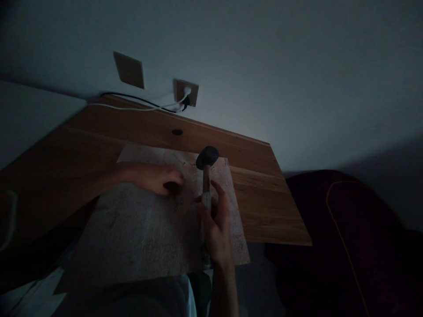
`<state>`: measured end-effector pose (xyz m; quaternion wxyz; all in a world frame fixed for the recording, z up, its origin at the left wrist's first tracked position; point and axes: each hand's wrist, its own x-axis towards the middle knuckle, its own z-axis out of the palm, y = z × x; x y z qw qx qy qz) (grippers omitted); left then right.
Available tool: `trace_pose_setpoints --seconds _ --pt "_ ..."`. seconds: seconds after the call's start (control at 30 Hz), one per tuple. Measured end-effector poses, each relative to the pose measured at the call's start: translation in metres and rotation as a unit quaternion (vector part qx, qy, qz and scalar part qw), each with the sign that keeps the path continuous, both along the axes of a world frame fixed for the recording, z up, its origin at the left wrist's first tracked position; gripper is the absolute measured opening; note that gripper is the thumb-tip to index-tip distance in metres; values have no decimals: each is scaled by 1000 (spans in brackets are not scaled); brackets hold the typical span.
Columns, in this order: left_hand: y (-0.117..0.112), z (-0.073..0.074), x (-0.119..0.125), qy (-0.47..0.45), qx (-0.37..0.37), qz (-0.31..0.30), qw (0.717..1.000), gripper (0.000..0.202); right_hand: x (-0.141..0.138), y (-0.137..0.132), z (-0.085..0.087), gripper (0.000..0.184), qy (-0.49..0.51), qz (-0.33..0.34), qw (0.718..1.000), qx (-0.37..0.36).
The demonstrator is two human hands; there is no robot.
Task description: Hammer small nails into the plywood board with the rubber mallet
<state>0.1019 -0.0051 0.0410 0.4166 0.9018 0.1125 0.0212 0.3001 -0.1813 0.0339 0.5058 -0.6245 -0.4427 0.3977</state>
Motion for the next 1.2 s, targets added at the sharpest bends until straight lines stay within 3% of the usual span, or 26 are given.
trace_pose_setpoints --seconds 0.17,0.47,0.6,0.73,0.9,1.2 --pt "-13 -4 -9 -10 15 16 1000 23 -6 1 -2 68 -21 1 1000 4" --pt "-13 -15 -16 -52 122 60 989 17 -6 4 -4 69 -38 9 999 -2" --pt "-11 -20 -19 -60 130 84 986 16 -6 4 -3 68 -25 8 1000 -7" --pt "9 -28 -23 -113 105 173 973 24 -6 5 -5 69 -19 15 1000 -2" --pt "34 -38 -21 -188 79 314 927 6 -6 6 -7 66 -43 11 999 0" --pt "26 -50 -17 -140 176 343 912 10 -4 7 -10 64 -36 18 999 14"
